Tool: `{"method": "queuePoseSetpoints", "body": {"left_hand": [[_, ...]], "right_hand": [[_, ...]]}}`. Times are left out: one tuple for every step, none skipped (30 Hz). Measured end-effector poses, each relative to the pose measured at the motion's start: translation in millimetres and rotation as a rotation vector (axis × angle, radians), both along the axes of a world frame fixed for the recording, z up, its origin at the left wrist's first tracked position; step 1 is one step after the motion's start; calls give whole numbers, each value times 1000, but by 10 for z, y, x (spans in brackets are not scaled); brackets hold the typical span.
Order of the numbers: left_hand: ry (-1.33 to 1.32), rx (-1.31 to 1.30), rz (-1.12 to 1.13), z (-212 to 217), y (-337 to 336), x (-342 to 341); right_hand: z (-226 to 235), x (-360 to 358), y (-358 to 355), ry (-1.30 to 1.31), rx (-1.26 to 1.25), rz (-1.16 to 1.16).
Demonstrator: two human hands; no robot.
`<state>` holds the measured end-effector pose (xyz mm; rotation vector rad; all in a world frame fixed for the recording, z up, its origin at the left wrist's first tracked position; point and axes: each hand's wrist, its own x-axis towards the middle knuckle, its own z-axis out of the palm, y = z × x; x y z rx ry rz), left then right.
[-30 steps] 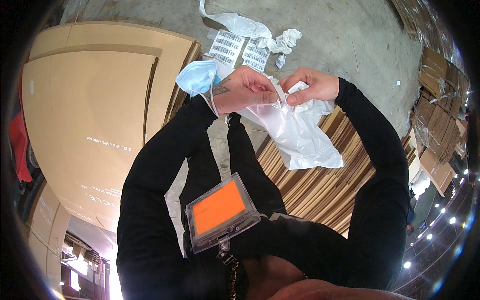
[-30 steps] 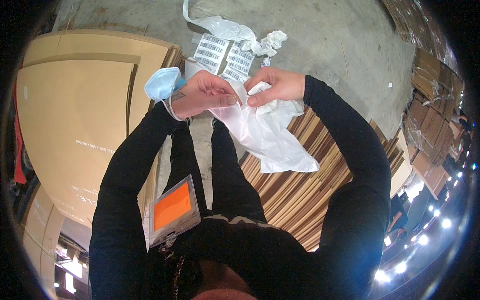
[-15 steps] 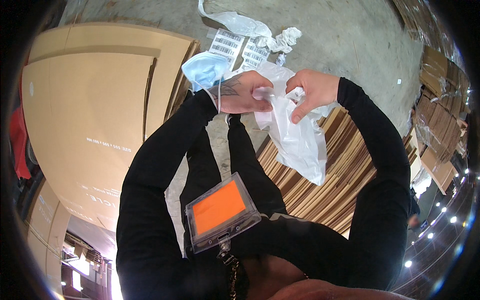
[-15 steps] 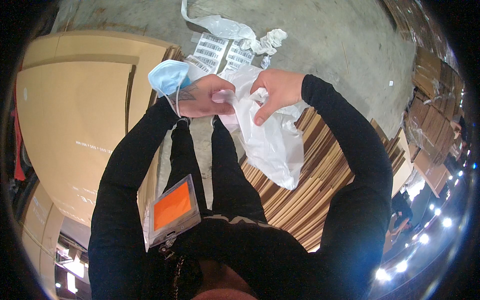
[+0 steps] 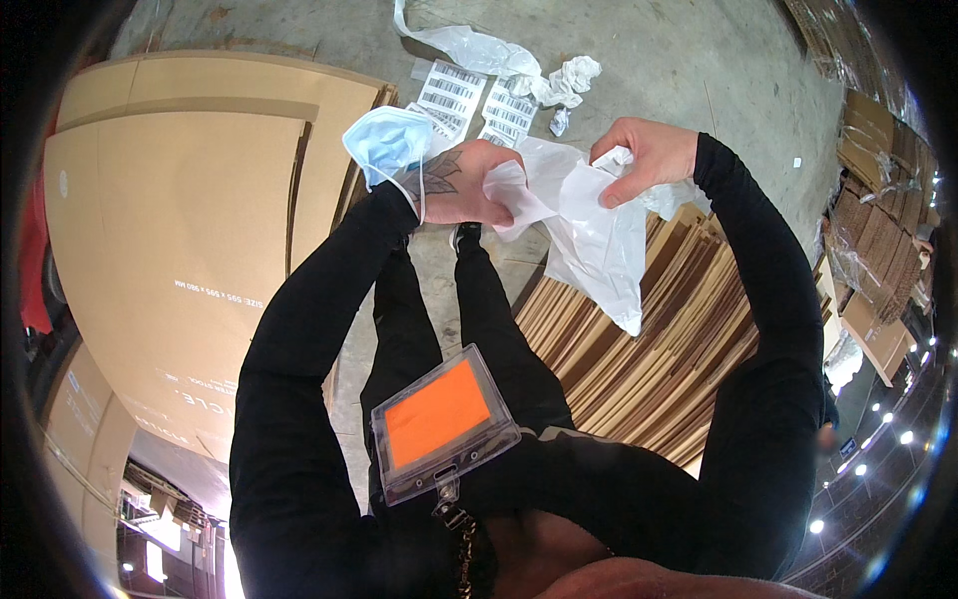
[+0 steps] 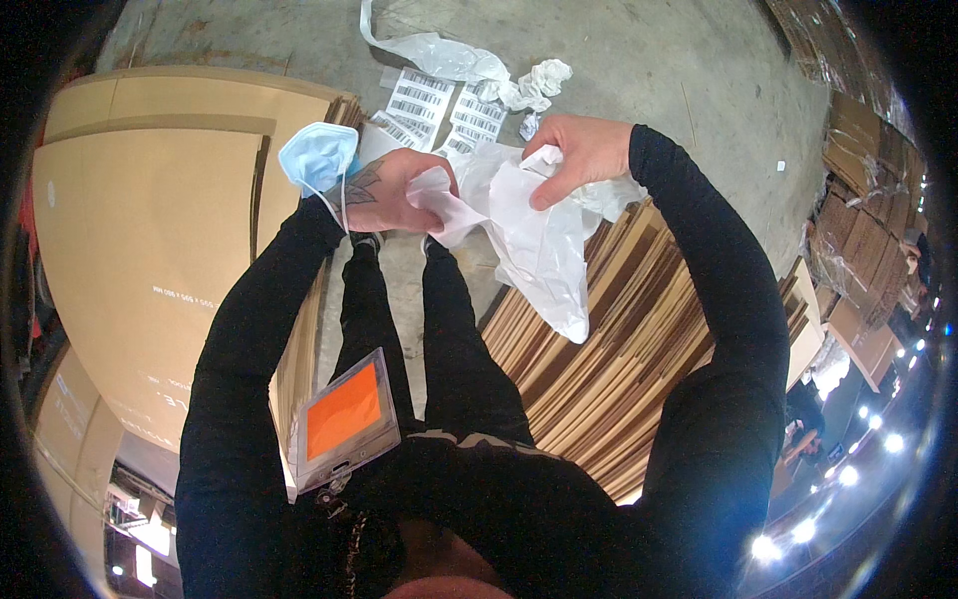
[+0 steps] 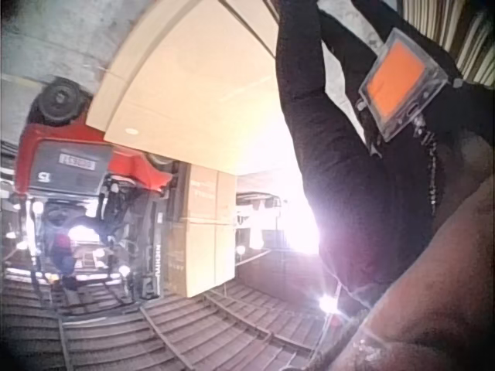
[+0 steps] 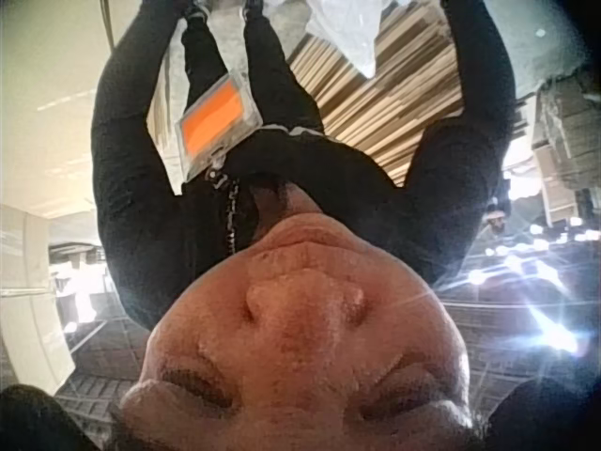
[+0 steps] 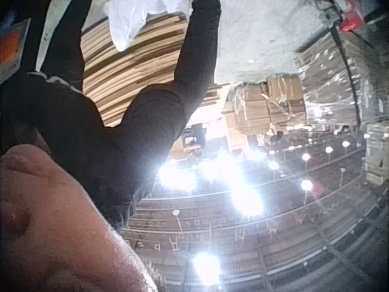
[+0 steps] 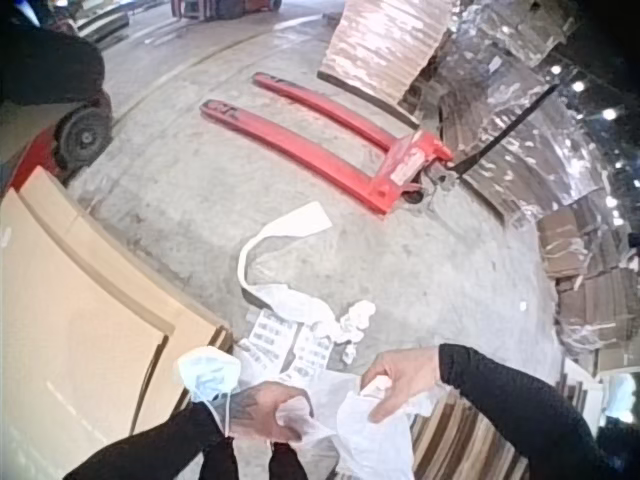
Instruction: The person repeatedly picks up barcode labels, peels them from backing sheets, and sticks them onto large flat-packed cardboard boxes. They then lift each labeled box and place it on a growing stack nearby.
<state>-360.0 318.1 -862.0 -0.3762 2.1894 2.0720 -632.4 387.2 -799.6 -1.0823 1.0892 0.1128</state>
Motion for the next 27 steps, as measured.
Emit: {"method": "queuePoseSetpoints", "body": {"left_hand": [[-46, 7, -1, -6, -3, 1], [-92, 22, 50, -13, -24, 25], [-138, 39, 99, -3, -70, 61], [-185, 56, 149, 7, -113, 102], [-204, 34, 226, -26, -136, 153], [-228, 4, 310, -84, -152, 249], [-246, -25, 390, -146, -171, 336], [-268, 55, 440, -206, -198, 427], [-276, 132, 502, -236, -216, 472], [-286, 209, 562, -244, -220, 521], [-295, 286, 623, -251, -219, 574], [-261, 370, 688, -279, -205, 633], [-242, 410, 734, -312, -184, 683], [-224, 450, 779, -344, -151, 726], [-214, 486, 829, -393, -95, 792], [-162, 527, 889, -426, -16, 853], [-171, 483, 903, -448, 72, 926], [-198, 434, 923, -430, 177, 997], [-195, 403, 921, -418, 279, 980], [-133, 483, 915, -416, 395, 846], [-189, 502, 858, -386, 456, 823], [-144, 494, 900, -331, 552, 826], [-130, 468, 937, -277, 643, 792], [-7, 452, 929, -252, 662, 763], [95, 431, 910, -242, 696, 722], [95, 358, 915, -225, 721, 699], [191, 425, 921, -244, 752, 548]], "right_hand": [[-8, -36, -7, 29, -21, 44], [-5, -84, -15, 81, -8, 67], [4, -154, -25, 134, 7, 88], [8, -218, -30, 185, 22, 110], [12, -278, -28, 225, 31, 70], [2, -358, -32, 259, 33, 36], [-9, -478, -20, 297, 35, -2], [-33, -595, -35, 329, 86, -6], [-71, -758, 24, 466, -5, 4], [-110, -910, 98, 601, -95, 16], [-154, -1050, 162, 736, -187, 28], [-204, -1192, 215, 829, -227, -113], [-240, -1305, 235, 921, -270, -257], [-304, -1408, 231, 1009, -313, -403], [-406, -1446, 168, 858, -337, -713], [-498, -1462, 87, 684, -353, -1013], [-586, -1473, 33, 489, -360, -1304], [-781, -1336, -59, 329, -406, -1534], [-915, -1369, -107, 307, -456, -1639], [-1052, -1514, -130, 312, -527, -1751], [-1186, -1574, -192, 288, -583, -1854], [-1348, -1418, -371, 330, -619, -1891], [-1630, -1176, -512, 358, -620, -1947], [-1767, -1041, -654, 218, -685, -1950], [-1978, -874, -753, 450, -895, -1748], [-2126, -760, -835, 576, -790, -1732], [-2064, -1173, -862, 869, -693, -1523]]}}
